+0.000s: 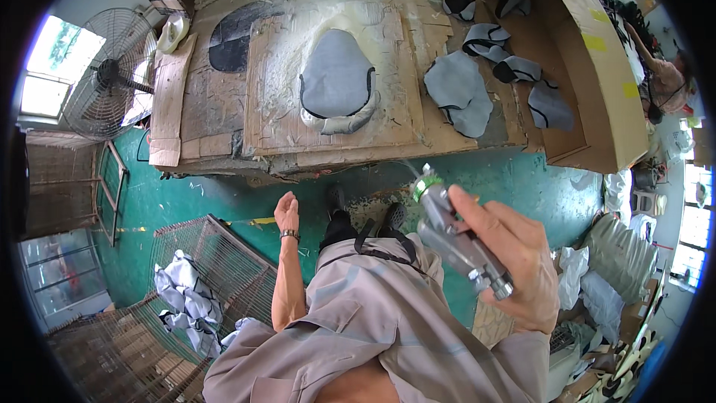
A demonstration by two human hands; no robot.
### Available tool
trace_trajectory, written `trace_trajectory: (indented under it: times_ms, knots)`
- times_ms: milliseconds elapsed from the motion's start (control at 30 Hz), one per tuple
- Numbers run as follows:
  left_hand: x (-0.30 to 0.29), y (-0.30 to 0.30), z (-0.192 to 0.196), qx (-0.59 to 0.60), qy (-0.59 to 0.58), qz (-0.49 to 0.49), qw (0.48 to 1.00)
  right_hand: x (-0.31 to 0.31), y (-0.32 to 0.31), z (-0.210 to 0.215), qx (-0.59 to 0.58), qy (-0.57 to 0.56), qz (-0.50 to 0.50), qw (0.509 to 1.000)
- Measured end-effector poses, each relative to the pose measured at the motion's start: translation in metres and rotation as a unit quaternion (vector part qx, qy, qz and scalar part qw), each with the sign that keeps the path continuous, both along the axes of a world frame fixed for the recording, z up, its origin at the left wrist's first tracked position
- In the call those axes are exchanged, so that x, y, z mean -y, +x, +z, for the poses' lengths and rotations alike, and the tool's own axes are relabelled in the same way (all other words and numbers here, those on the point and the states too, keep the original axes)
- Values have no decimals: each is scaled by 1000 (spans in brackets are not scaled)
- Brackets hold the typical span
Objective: The recorder applies spray adhesive to shoe upper components using a pneumatic spray gun and organizes the parts on a drying rack.
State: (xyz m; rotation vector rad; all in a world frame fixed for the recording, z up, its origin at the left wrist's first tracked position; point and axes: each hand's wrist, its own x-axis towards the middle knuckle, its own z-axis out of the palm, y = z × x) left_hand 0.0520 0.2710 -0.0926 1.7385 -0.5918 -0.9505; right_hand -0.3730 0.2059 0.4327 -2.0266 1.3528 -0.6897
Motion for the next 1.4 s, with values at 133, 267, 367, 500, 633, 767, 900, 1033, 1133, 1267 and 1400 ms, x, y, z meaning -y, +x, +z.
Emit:
trace_trajectory:
  times_ms: [133, 267, 367, 500, 633, 767, 900, 1033, 1133, 1267, 1400]
  knots:
    - [44, -10, 26, 2, -49, -34, 998, -11, -3, 1, -31, 4, -41, 999]
    - [71, -17, 48, 27, -76, -60, 995, -20, -3, 5, 5, -13, -75, 997]
    - [78, -24, 62, 37, -90, -63, 993, -27, -10, 2, 7, -31, -136, 990]
    - [86, -41, 86, 35, -96, -57, 993, -41, -30, -4, 16, -18, -100, 995]
    - [101, -43, 98, 81, -119, -50, 988, -44, -53, -1, -2, -19, -41, 999]
    - [146, -60, 124, 139, -188, -25, 972, -51, -61, -3, -56, -78, -89, 991]
    - [204, -68, 156, 252, -189, -74, 946, -52, -79, -2, -31, -22, -27, 999]
    - [241, -73, 172, 512, -155, -199, 821, -62, -95, 1, -19, 19, -72, 997]
    - [250, -59, 165, 529, -138, -228, 806, -76, -93, 4, -87, 12, -145, 986]
    - [261, -59, 161, 528, -156, -229, 803, -83, -119, -6, -28, 26, -105, 994]
    - [286, -50, 181, 522, -149, -229, 808, -94, -127, -16, -13, -16, -33, 999]
